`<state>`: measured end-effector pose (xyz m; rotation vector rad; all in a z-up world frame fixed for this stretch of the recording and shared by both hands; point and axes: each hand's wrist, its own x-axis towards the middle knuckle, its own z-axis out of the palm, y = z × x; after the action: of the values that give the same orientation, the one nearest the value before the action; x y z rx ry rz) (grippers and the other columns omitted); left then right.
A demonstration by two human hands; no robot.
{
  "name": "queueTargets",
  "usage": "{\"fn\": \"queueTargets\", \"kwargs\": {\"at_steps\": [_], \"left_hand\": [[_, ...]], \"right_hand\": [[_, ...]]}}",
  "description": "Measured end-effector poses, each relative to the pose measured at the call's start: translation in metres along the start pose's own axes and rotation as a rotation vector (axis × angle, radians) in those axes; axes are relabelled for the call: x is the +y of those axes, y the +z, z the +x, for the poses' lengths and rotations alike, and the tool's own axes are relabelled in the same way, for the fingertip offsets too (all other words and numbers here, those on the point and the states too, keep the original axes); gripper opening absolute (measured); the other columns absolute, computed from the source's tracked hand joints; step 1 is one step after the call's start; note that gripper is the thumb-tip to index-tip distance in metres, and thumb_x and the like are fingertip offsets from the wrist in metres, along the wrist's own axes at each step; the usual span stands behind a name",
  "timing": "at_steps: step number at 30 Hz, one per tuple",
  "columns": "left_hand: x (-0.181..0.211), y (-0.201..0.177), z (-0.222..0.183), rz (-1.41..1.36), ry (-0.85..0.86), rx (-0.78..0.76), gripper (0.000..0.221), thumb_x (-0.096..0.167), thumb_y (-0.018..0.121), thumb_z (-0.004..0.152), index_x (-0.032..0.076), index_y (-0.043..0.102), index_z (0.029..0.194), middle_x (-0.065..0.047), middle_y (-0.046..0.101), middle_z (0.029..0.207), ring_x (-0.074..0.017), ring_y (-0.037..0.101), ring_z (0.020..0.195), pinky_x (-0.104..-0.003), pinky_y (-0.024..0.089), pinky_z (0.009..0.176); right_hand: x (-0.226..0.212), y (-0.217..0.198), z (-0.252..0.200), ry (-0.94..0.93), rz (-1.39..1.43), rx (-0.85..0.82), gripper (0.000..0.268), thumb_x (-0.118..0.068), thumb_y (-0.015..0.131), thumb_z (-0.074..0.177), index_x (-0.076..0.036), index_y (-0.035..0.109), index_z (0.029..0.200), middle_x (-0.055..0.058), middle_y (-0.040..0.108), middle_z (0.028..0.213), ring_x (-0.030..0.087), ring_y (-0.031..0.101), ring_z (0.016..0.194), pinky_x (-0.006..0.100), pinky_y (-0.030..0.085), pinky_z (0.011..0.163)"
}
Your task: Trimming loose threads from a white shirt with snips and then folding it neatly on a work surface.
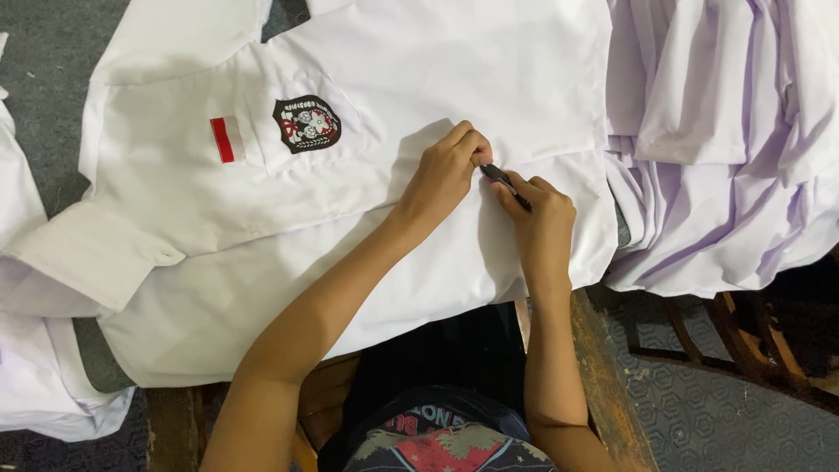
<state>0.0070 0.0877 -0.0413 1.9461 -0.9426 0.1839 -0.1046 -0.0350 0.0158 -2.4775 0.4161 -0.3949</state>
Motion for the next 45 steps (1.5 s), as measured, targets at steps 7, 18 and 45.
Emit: {"fn": "queueTargets", "kwargs": {"at_steps": [7,18,45], "left_hand": [[0.001,-0.001,0.001,-0.006,-0.021,-0.01,0.02,0.006,0.053,0.104,0.014,0.048,0.086,0.005,0.041,0.081,-0.0197,0.065,0.078,-0.031,0.057,0.073],[-0.003,0.003,0.001,-0.037,-0.063,-0.01,0.021,0.011,0.053,0.105,0.015,0.048,0.085,0.005,0.042,0.081,-0.0201,0.066,0.08,-0.033,0.058,0.074],[-0.003,0.002,0.001,-0.029,-0.057,0.028,0.017,0.018,0.054,0.106,0.016,0.049,0.089,0.005,0.045,0.081,-0.0185,0.066,0.079,-0.033,0.058,0.072]], "right_hand": [[0.016,0.01,-0.004,-0.023,0.052,0.053,0.026,-0.024,0.079,0.097,-0.002,0.079,0.112,0.017,0.065,0.068,0.017,0.052,0.052,0.028,0.037,0.046],[0.022,0.013,-0.004,0.008,0.136,0.068,0.027,-0.025,0.08,0.096,-0.003,0.079,0.112,0.016,0.065,0.066,0.014,0.047,0.052,0.027,0.033,0.046],[0.031,0.013,-0.005,0.005,0.19,0.076,0.022,-0.024,0.078,0.099,-0.004,0.08,0.109,0.014,0.063,0.063,0.011,0.045,0.053,0.025,0.03,0.047]]}}
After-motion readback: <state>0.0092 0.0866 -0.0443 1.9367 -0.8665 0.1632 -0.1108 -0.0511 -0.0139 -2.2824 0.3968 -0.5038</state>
